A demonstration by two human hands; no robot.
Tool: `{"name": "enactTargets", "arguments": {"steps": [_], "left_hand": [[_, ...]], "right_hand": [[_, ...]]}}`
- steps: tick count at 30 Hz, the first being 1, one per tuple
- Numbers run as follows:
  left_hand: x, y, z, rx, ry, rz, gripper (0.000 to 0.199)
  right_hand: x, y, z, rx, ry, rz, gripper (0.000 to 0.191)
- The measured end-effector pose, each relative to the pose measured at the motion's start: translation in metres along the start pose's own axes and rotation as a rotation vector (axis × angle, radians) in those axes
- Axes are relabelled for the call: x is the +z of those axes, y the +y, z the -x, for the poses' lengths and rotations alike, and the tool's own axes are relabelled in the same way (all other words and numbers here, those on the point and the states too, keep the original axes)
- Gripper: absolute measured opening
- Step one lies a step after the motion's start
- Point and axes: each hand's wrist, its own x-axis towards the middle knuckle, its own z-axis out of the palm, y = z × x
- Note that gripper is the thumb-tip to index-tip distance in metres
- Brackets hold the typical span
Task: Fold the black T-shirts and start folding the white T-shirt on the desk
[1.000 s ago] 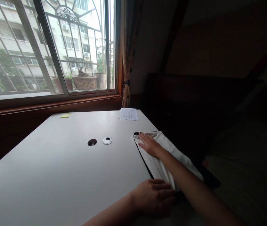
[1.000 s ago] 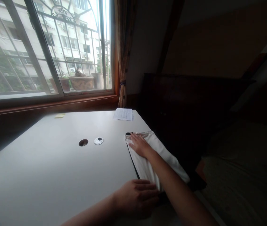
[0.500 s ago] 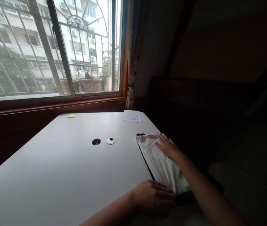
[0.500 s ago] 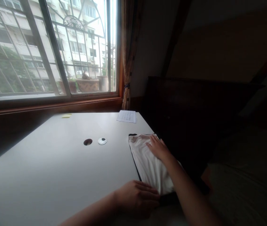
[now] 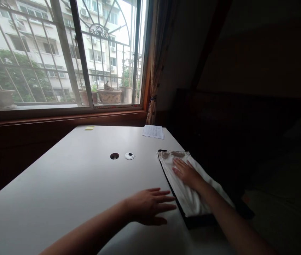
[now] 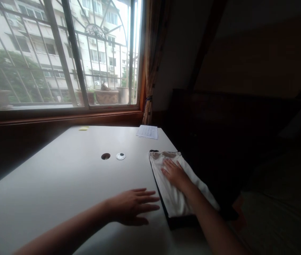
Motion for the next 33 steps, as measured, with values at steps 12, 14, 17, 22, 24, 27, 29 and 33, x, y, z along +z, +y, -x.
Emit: {"name": "enactTargets", "arguments": {"steps": [12, 14, 17, 22, 24, 27, 29, 33], "left_hand": [[-0.052, -0.022, 0.21, -0.685, -0.063, -0.192, 0.078], [-0.05, -0.023, 0.223, -0.706, -0.055, -0.199, 0.081], [-0.04, -0.025, 0.228, -0.69, -0.083, -0.188, 0.087], [-0.021, -0.025, 0.223, -0.695, -0.118, -0.207, 0.088], [-0.018, -0.023, 0.221, -0.689, -0.112, -0.212, 0.09], [-0.017, -0.018, 0.216, -0.662, -0.105, -0.214, 0.093], [-0.017, -0.016, 0.214, -0.653, -0.108, -0.215, 0.094], [-0.018, -0.015, 0.211, -0.641, -0.12, -0.216, 0.094]], "right_hand": [[-0.005, -0.183, 0.033, -0.555, -0.129, -0.276, 0.078], [-0.002, -0.206, 0.031, -0.592, -0.179, -0.304, 0.083], [0.008, -0.232, 0.026, -0.643, -0.246, -0.328, 0.092], [0.027, -0.248, 0.017, -0.668, -0.305, -0.341, 0.093], [0.032, -0.247, 0.016, -0.668, -0.301, -0.344, 0.092], [0.034, -0.245, 0.016, -0.662, -0.301, -0.343, 0.093], [0.034, -0.245, 0.015, -0.66, -0.3, -0.346, 0.094], [0.034, -0.246, 0.015, -0.658, -0.309, -0.344, 0.094]]}}
